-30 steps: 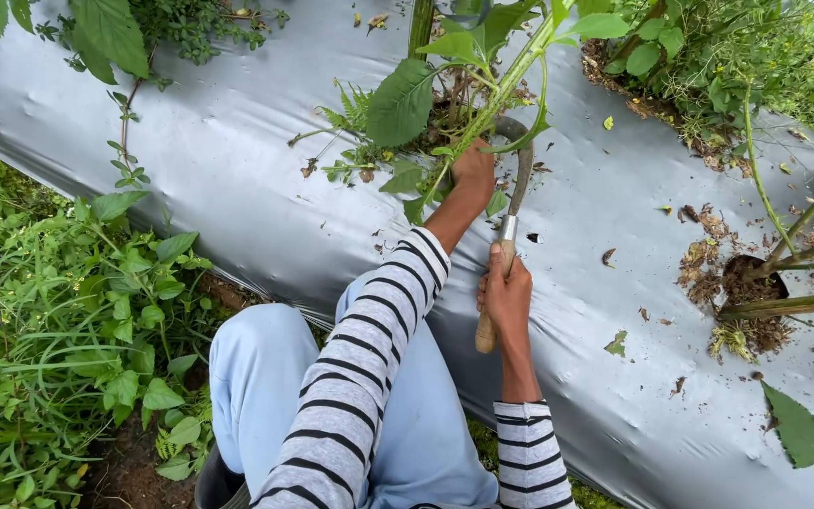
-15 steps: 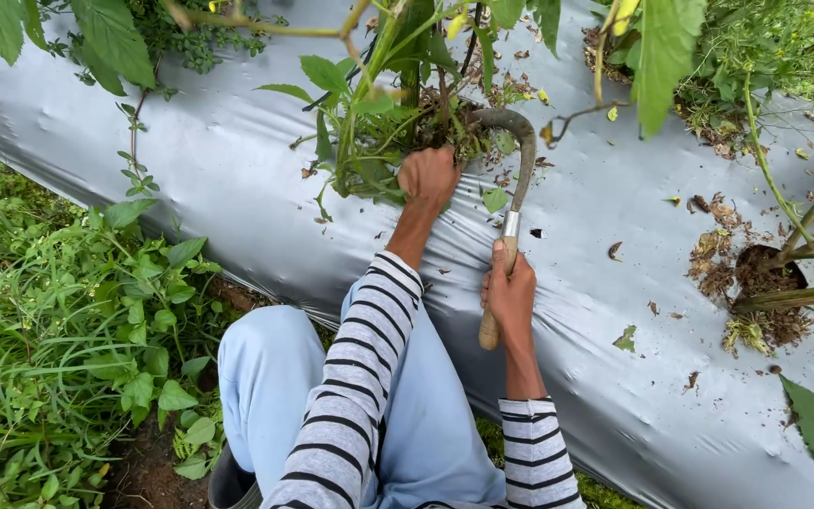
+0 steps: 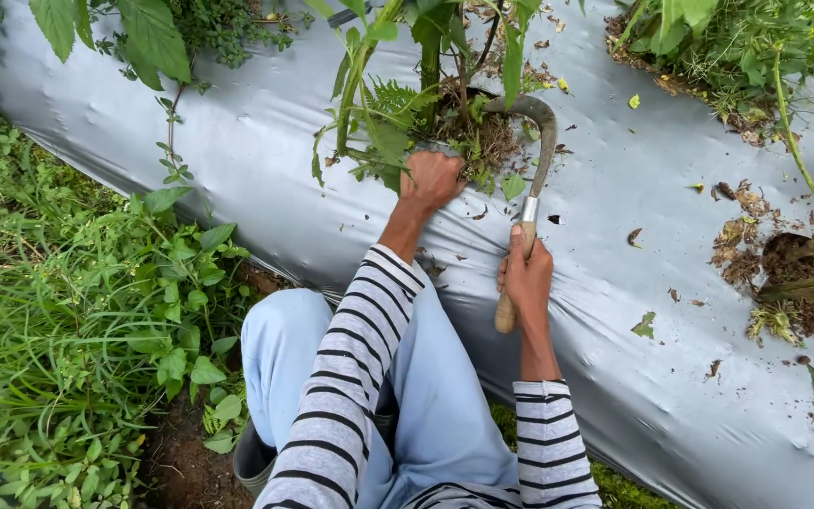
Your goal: The person uses a sickle to cut weeds growing around the base of plants in a garden bed covered with plastic mulch. They gather the cut weeds by hand and move them aside, continuing to clear the area around the plants.
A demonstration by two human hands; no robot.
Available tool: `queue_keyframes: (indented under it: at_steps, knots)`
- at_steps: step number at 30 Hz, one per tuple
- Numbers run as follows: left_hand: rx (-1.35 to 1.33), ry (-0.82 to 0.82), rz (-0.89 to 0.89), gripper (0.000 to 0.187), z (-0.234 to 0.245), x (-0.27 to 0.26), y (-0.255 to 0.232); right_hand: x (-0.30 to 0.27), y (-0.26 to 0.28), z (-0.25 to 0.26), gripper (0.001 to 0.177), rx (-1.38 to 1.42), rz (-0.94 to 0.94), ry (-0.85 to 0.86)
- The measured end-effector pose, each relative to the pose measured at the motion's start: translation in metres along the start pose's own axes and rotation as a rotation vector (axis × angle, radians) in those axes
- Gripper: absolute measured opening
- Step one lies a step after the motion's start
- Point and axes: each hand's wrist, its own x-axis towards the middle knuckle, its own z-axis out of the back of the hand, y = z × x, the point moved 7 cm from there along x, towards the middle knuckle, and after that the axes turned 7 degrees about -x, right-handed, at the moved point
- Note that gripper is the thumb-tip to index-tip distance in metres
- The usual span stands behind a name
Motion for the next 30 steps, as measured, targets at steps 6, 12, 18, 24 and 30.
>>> queue_keyframes:
  at_steps: [6, 12, 18, 24, 30]
  knots:
    - [-0.035, -0.017, -0.118, 0.04, 0.103, -0.041, 0.013, 0.003, -0.009, -0.001, 0.041, 0.029, 0.019, 0.0]
    - [0.202, 0.169, -0.251, 0.043, 0.113, -0.091, 0.053, 0.002, -0.014, 0.001, 0.041, 0.015, 0.03, 0.023]
    - [0.508, 0.439, -0.479, 0.066, 0.162, -0.134, 0.072, -0.007, -0.01, 0.002, 0.04, 0.018, 0.04, 0.028]
    - [0.658, 0.517, -0.708, 0.06, 0.222, -0.181, 0.081, -0.011, -0.01, 0.0, 0.041, -0.046, 0.11, 0.045]
    - [0.514, 0.102, -0.651, 0.037, 0.224, -0.22, 0.119, -0.036, 0.003, 0.001, 0.036, 0.002, 0.241, -0.019]
